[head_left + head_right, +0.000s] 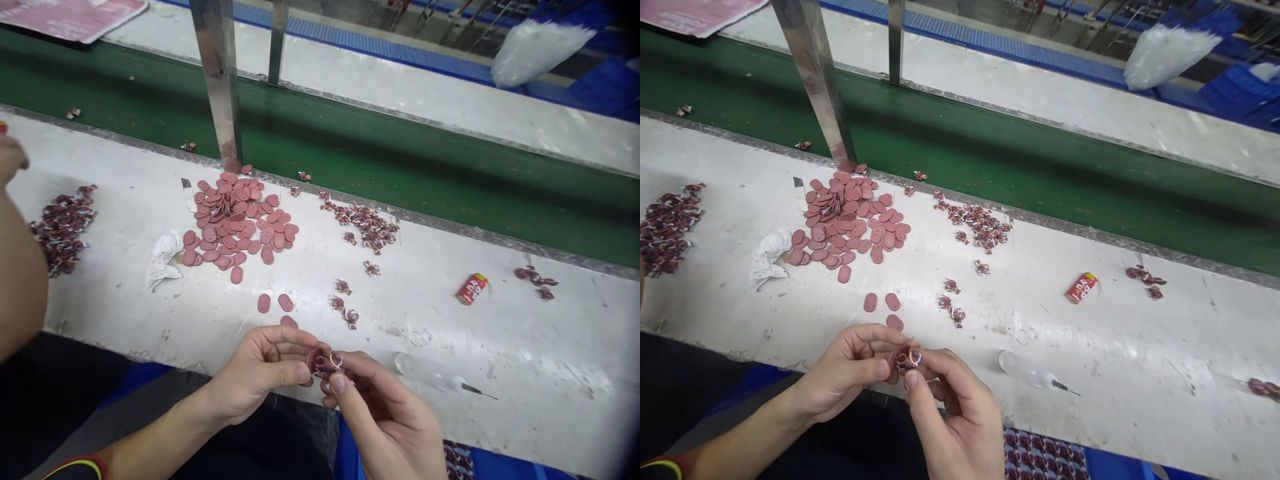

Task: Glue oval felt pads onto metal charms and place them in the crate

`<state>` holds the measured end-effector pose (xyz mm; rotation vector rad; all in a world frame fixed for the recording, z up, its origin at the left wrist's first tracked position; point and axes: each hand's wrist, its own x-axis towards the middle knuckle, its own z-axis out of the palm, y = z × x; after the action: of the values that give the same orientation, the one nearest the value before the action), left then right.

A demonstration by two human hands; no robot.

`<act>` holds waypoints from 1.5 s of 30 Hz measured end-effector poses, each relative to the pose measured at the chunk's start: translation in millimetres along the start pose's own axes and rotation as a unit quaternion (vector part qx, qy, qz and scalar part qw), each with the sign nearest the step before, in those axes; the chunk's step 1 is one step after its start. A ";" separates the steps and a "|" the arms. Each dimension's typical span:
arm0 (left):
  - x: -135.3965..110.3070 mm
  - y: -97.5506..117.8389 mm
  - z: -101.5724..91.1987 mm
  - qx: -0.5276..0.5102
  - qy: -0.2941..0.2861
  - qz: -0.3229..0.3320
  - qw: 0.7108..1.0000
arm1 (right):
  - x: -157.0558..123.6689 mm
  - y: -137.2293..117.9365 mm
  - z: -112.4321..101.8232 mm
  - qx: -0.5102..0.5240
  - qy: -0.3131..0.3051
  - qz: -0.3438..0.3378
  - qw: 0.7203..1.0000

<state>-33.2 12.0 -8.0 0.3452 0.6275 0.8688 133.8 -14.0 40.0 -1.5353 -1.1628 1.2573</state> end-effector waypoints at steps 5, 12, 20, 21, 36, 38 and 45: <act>-1.5 -1.5 2.1 0.000 -0.002 0.011 1.000 | 0.5 -0.5 0.8 -0.028 0.007 -0.012 1.000; -1.5 -2.3 4.3 0.038 0.013 0.032 0.999 | -2.6 -1.3 -3.5 -0.053 -0.004 -0.030 0.998; -1.5 -3.4 9.8 0.044 0.044 0.036 0.997 | -0.1 -3.2 -8.9 -0.059 -0.012 -0.045 0.997; -1.8 -3.7 10.6 0.043 0.042 0.034 0.998 | -0.5 -4.1 -9.5 -0.068 -0.013 -0.052 0.996; -5.0 -8.9 13.6 0.032 0.055 0.062 0.996 | -4.7 2.5 5.5 0.006 0.036 -0.043 0.998; -5.5 -7.6 14.1 0.029 0.054 0.063 0.996 | -4.8 2.8 6.5 0.014 0.039 -0.043 0.998; -4.9 -8.8 15.2 0.035 0.064 0.079 0.994 | -3.3 4.3 11.0 0.036 0.051 -0.039 0.997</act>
<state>-20.7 2.3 0.9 0.4083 0.7583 1.0280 123.4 -17.9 34.8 -1.4707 -1.0904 1.1443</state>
